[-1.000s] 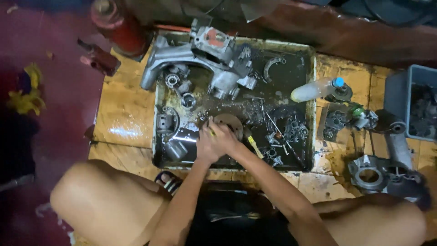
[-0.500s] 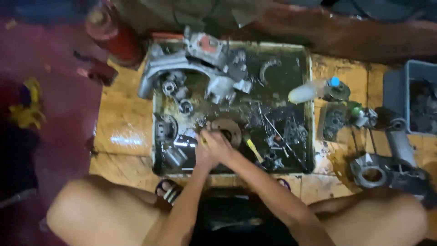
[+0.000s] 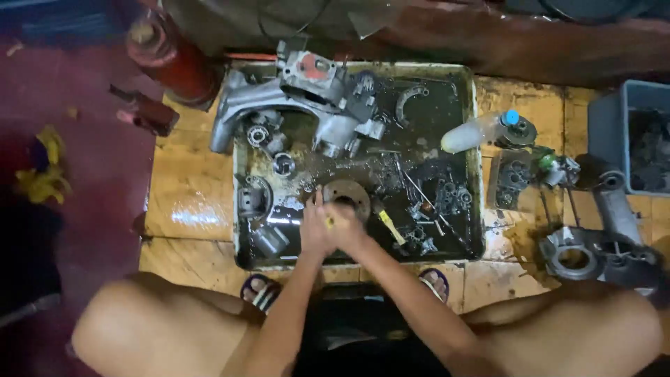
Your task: Cleaning a round metal component using a brush and solvent in a motorcycle repair environment.
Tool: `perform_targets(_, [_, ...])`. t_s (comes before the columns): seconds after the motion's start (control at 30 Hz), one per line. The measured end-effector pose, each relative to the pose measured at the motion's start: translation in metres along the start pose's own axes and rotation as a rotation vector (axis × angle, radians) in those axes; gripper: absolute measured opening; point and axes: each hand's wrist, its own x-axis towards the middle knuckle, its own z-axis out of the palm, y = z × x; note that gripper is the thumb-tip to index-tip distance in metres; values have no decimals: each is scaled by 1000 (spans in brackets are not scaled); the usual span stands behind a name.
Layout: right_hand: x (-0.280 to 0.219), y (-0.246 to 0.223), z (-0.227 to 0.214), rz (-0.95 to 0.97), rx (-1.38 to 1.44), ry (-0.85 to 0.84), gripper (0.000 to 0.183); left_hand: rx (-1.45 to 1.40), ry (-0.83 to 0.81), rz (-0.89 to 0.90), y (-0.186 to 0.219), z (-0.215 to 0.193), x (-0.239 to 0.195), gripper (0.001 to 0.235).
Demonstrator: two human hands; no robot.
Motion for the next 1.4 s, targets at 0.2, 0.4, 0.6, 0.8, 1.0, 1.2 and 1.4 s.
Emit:
perform_targets(0.2, [72, -14, -35, -7, 156, -17, 8, -13, 97, 27, 8, 0, -5, 93])
perform_targets(0.4, [40, -39, -43, 6, 181, 65, 18, 8, -69, -59, -5, 3, 11, 94])
perform_targets(0.6, [35, -32, -22, 114, 298, -26, 8, 66, 46, -27, -11, 14, 22, 97])
perform_targets(0.8, [29, -32, -31, 168, 272, 77, 13, -3, 31, 3, -5, 11, 26, 95])
perform_targets(1.0, [44, -73, -39, 296, 197, 133, 23, 80, -14, 7, 2, 3, 8, 102])
perform_targets(1.2, [38, -39, -16, 261, 261, 60, 5, 13, -47, 2, 9, -7, 7, 98])
perform_targets(1.4, [17, -28, -29, 252, 237, -31, 7, -90, -24, -35, 15, -18, 3, 90])
